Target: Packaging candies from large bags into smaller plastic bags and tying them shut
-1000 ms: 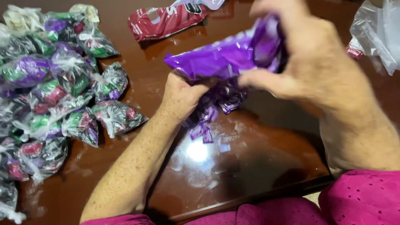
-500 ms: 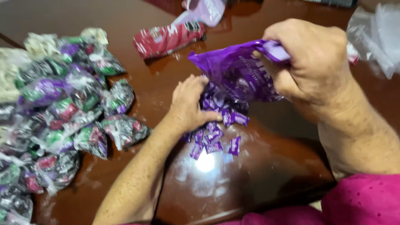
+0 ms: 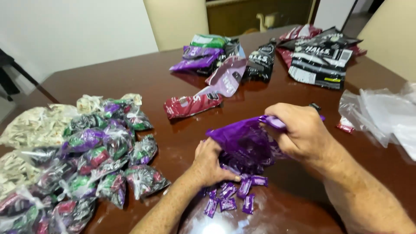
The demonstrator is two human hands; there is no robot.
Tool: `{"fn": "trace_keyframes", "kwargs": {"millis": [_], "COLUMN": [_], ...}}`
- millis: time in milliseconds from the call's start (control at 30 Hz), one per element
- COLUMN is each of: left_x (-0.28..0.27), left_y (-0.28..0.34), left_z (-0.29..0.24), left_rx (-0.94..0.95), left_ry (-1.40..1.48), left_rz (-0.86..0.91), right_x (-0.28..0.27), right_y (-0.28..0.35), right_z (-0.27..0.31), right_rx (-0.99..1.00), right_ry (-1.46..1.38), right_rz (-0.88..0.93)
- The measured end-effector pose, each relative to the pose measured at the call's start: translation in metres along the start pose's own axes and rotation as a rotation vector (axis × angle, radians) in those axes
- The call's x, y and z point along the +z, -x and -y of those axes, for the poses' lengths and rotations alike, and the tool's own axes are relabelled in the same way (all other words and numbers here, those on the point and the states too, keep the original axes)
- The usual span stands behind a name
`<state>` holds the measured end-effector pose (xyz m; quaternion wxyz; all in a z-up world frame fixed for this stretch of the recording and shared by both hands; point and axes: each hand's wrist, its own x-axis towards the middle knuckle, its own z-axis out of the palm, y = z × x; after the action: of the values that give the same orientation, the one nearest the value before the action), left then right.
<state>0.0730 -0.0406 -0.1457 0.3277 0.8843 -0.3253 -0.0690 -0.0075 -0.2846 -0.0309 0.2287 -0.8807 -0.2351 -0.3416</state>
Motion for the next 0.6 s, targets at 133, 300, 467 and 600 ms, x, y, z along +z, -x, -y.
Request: {"fn": "trace_keyframes", "kwargs": {"millis": [133,300,467,600], "left_x": [0.038,-0.01,-0.001,0.0], "left_y": [-0.011,-0.005,-0.003,-0.003], "left_z": [0.058,-0.01,0.003,-0.001], "left_rx": [0.079,-0.324,-0.412,-0.386], "left_ry": [-0.037,0.312,0.133,0.316], "left_rz": [-0.156,0.029,0.037,-0.062], "right_x": [0.014,0.01,0.009,0.004], "right_y": [0.006,-0.007,-0.007,-0.012], "right_z": [-0.015,0.015,0.011,0.013], "right_rx": [-0.211,-0.248,-0.151,-0.206], "right_ry": [0.007,-0.059,0.028,0.019], "right_rz": [-0.082,-0.16,-0.155,-0.272]}}
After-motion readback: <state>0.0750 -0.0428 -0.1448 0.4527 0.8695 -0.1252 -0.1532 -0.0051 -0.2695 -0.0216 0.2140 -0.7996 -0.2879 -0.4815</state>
